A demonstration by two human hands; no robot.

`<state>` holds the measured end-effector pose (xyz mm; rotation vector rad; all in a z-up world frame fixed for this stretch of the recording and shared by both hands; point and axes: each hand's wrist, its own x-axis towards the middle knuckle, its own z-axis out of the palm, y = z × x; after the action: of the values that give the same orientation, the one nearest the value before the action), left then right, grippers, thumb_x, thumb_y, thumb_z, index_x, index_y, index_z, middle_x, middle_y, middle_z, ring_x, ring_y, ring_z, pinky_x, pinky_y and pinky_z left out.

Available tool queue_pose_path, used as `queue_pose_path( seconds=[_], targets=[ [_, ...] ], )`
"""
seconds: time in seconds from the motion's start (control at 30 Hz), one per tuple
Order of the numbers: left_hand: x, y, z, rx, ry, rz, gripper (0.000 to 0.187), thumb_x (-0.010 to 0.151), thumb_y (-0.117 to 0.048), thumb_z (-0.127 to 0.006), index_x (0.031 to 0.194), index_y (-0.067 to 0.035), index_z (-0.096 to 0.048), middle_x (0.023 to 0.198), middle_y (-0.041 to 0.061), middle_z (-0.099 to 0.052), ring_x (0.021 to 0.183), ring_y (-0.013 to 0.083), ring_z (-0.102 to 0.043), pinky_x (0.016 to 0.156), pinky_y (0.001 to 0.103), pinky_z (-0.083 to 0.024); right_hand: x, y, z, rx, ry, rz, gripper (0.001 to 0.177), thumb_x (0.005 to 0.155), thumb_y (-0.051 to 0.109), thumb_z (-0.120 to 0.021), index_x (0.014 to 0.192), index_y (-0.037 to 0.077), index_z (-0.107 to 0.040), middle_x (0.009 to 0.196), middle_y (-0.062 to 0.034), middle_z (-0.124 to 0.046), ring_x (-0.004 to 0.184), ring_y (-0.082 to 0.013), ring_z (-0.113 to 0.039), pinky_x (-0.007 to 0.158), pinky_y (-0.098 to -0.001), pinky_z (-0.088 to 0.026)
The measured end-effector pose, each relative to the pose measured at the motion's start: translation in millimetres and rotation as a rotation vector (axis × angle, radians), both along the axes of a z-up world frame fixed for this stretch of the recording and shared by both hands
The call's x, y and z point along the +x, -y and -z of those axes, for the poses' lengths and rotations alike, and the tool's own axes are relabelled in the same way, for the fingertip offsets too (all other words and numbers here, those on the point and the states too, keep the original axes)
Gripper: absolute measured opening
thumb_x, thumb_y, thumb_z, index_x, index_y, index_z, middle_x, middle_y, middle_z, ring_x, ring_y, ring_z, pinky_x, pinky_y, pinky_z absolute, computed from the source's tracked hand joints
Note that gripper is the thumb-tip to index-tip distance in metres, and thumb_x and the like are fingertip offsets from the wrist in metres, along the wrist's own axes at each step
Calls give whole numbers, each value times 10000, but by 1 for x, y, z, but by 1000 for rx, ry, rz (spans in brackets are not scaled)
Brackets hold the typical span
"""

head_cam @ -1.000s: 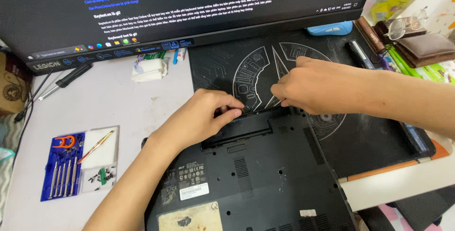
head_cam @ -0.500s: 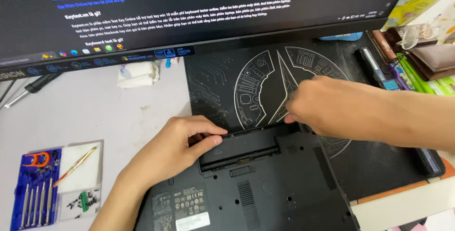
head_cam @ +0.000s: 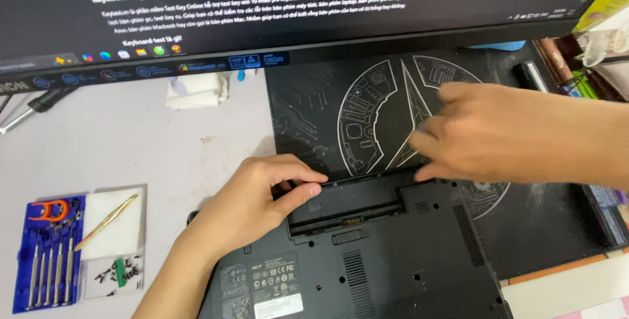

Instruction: The person unscrews and removes several screws from the bottom casing of a laptop using a screwdriver, places the screws in a holder, and then prying the bottom panel open by hand.

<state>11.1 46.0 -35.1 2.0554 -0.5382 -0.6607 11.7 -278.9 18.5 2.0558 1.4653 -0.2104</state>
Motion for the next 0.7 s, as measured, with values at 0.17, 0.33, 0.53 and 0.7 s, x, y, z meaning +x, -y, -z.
queue_pose_path(
  seconds=[0.17, 0.33, 0.53, 0.7],
  targets=[
    [1, -1, 6, -52, 60, 18, 203, 930, -233, -691, 1063, -209, -843, 965, -82, -795, 798, 78, -674, 711, 223, -518, -9, 4, -4, 21, -183, 219, 133, 921, 189, -536, 792, 214, -516, 628, 32, -585, 579, -235, -568, 668, -389, -431],
    [0, -1, 2, -21, 33, 13, 213, 932, -248, -686, 1069, -221, -846, 981, -90, -797, 830, 72, -698, 715, 219, -529, -13, 7, 3, 90, -137, 283, 311, 958, 497, -706, 937, 239, -535, 781, 16, -629, 623, -240, -659, 727, -407, -442],
    [2, -11, -9, -89, -42, -23, 495, 987, -432, -449, 1193, -133, -784, 1117, 3, -860, 1063, 85, -804, 953, 234, -598, -17, 10, 5, 163, -85, 297, 418, 1098, 449, -531, 752, 215, -529, 627, 38, -558, 487, -228, -509, 599, -395, -483],
    [1, -22, -37, 324, -166, -82, 671, 967, -568, -307, 1154, -182, -823, 1260, -71, -824, 1226, 79, -746, 1043, 254, -524, -24, 6, 13, 135, 112, 398, 682, 976, 837, -478, 739, 200, -537, 534, 50, -574, 484, -265, -593, 503, -388, -493]
  ],
)
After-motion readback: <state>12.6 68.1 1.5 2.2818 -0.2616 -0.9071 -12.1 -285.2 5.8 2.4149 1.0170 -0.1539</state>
